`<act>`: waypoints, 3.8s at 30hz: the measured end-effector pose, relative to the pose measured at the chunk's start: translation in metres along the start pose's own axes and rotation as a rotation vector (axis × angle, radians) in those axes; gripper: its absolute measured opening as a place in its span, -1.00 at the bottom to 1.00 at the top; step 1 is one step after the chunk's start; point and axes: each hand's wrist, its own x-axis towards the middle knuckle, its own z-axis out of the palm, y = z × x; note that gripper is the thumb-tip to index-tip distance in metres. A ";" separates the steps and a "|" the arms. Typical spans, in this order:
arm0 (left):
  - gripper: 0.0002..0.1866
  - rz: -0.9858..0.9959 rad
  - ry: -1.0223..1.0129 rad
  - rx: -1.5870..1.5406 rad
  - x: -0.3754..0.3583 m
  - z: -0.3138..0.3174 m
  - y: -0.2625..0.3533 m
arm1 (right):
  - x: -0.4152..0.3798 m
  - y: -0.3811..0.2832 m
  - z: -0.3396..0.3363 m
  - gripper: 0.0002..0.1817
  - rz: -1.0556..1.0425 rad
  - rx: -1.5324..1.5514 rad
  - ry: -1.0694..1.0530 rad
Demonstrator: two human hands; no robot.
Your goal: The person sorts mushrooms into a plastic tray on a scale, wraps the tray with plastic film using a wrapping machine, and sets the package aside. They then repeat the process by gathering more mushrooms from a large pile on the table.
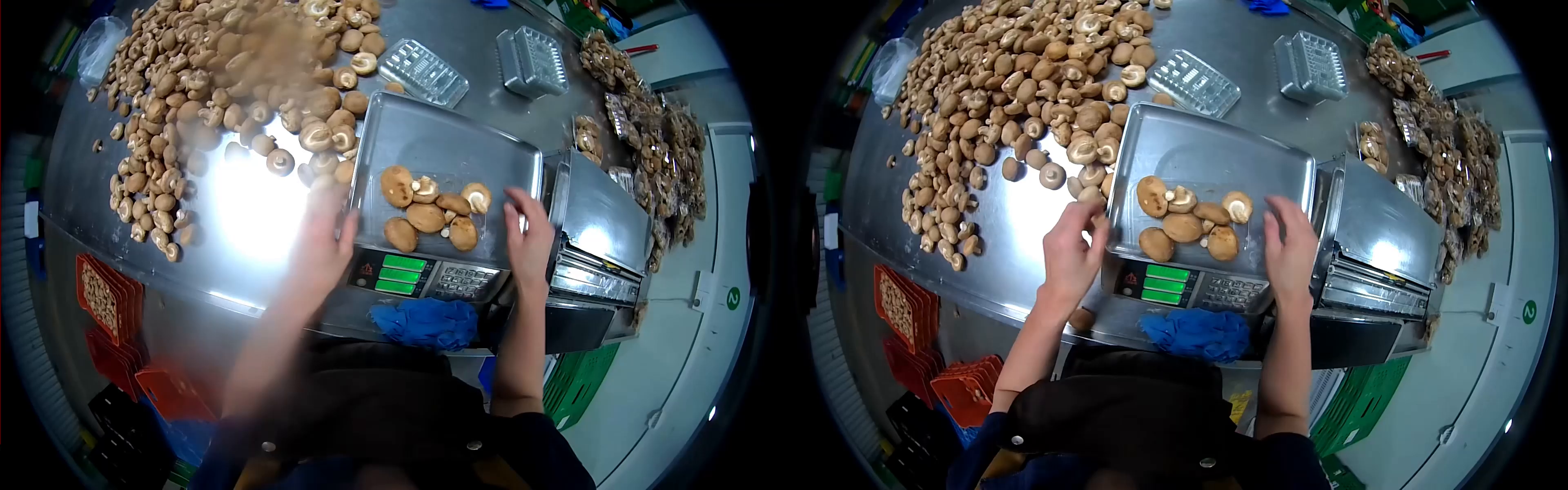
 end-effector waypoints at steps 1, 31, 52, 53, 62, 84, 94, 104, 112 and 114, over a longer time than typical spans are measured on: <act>-0.54 0.105 0.153 0.051 0.004 -0.009 0.009 | 0.010 -0.016 0.001 -0.72 -0.141 -0.053 0.038; -0.64 -0.155 0.090 0.197 -0.013 0.018 -0.076 | 0.113 -0.166 0.188 -0.68 -0.763 -1.001 -0.556; -0.65 0.257 0.179 -0.423 -0.022 -0.001 0.027 | 0.017 -0.060 -0.019 -0.48 0.075 0.965 -0.426; -0.65 0.334 0.148 -0.346 -0.017 0.003 0.039 | 0.010 -0.050 -0.025 -0.50 0.110 0.921 -0.418; -0.51 0.508 0.041 0.044 0.010 0.056 0.041 | -0.005 -0.056 -0.022 -0.55 -0.381 0.154 -0.403; -0.55 0.529 0.111 0.068 0.025 0.060 0.044 | 0.021 -0.015 0.023 -0.61 -0.344 -0.034 -0.236; -0.51 0.569 0.101 0.183 0.030 0.067 0.034 | 0.016 -0.007 0.036 -0.55 -0.368 0.025 -0.232; -0.49 0.261 0.130 -0.330 0.023 0.025 0.007 | 0.013 0.018 0.007 -0.43 -0.091 0.490 -0.084; -0.48 0.321 0.057 -0.394 0.039 0.015 0.013 | 0.012 0.003 0.014 -0.28 -0.335 0.261 0.010; -0.48 0.432 0.047 -0.258 0.040 0.024 0.018 | 0.005 -0.011 0.018 -0.22 -0.388 0.125 -0.010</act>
